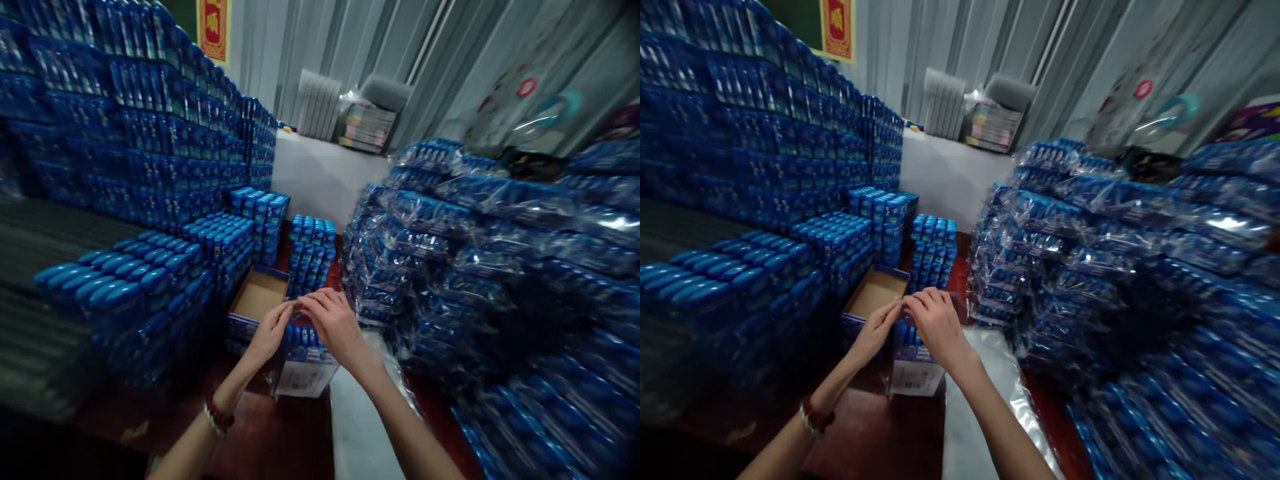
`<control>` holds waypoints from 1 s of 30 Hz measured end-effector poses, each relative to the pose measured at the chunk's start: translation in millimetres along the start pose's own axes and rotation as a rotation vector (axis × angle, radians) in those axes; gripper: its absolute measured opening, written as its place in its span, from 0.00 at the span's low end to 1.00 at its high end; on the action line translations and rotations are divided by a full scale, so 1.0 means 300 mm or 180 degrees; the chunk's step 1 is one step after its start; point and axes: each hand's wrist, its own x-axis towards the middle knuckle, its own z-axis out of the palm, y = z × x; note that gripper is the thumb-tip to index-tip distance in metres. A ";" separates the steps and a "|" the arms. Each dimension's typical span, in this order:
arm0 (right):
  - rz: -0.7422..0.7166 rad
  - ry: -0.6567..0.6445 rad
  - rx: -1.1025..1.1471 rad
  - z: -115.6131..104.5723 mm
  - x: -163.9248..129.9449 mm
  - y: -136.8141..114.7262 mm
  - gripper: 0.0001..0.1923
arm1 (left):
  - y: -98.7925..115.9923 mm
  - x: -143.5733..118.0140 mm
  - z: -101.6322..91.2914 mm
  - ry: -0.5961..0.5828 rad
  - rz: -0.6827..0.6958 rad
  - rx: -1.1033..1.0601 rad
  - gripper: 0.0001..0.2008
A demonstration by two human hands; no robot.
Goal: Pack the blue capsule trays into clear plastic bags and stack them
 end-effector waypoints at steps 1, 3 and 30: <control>-0.0133 -0.0142 -0.0191 0.016 0.003 -0.010 0.08 | -0.001 0.000 -0.002 0.0005 0.0041 0.0078 0.16; -0.0343 -0.0343 -0.0542 0.051 0.010 -0.021 0.07 | 0.000 -0.004 -0.007 -0.0020 0.0082 0.0180 0.15; -0.0838 -0.0678 -0.0844 0.063 0.069 -0.057 0.05 | 0.002 -0.029 -0.037 0.0045 -0.0033 0.0025 0.14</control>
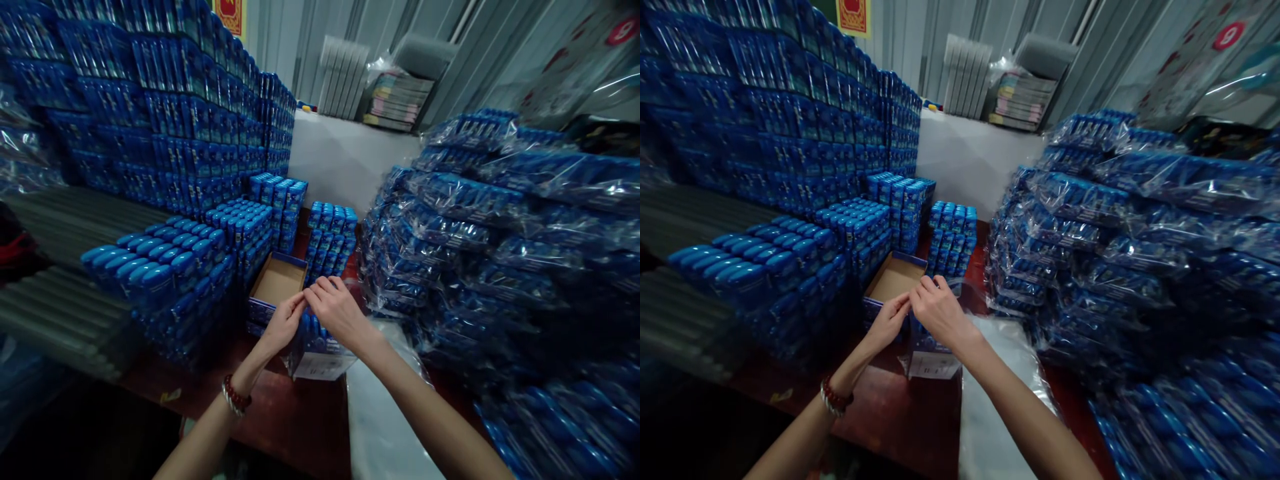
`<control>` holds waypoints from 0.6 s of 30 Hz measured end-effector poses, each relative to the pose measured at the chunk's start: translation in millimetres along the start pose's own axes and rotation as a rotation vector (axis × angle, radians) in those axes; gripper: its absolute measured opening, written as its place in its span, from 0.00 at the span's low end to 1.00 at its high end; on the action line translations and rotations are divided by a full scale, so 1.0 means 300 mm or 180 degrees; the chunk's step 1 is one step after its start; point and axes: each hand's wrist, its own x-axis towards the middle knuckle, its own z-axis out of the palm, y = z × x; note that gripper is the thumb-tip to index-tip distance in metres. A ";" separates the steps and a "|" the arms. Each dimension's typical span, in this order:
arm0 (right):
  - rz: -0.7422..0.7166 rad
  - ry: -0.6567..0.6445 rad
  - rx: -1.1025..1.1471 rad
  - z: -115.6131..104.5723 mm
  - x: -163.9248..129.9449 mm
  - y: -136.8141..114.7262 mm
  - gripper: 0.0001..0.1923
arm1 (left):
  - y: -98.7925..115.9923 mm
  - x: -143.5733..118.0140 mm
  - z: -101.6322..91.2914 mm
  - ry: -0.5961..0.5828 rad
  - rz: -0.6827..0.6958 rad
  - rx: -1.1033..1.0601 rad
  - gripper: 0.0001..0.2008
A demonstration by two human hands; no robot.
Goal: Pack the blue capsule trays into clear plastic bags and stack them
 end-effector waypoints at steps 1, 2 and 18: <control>-0.0026 -0.0001 -0.0048 -0.001 0.001 -0.004 0.06 | -0.001 -0.001 -0.003 0.0001 0.0036 0.0092 0.13; -0.0030 0.0003 -0.0083 0.001 0.002 -0.011 0.07 | -0.002 -0.002 -0.005 0.0008 0.0068 0.0154 0.13; 0.4072 0.4965 0.2734 -0.251 -0.470 0.519 0.21 | -0.022 -0.027 -0.047 0.0672 -0.0496 -0.1095 0.18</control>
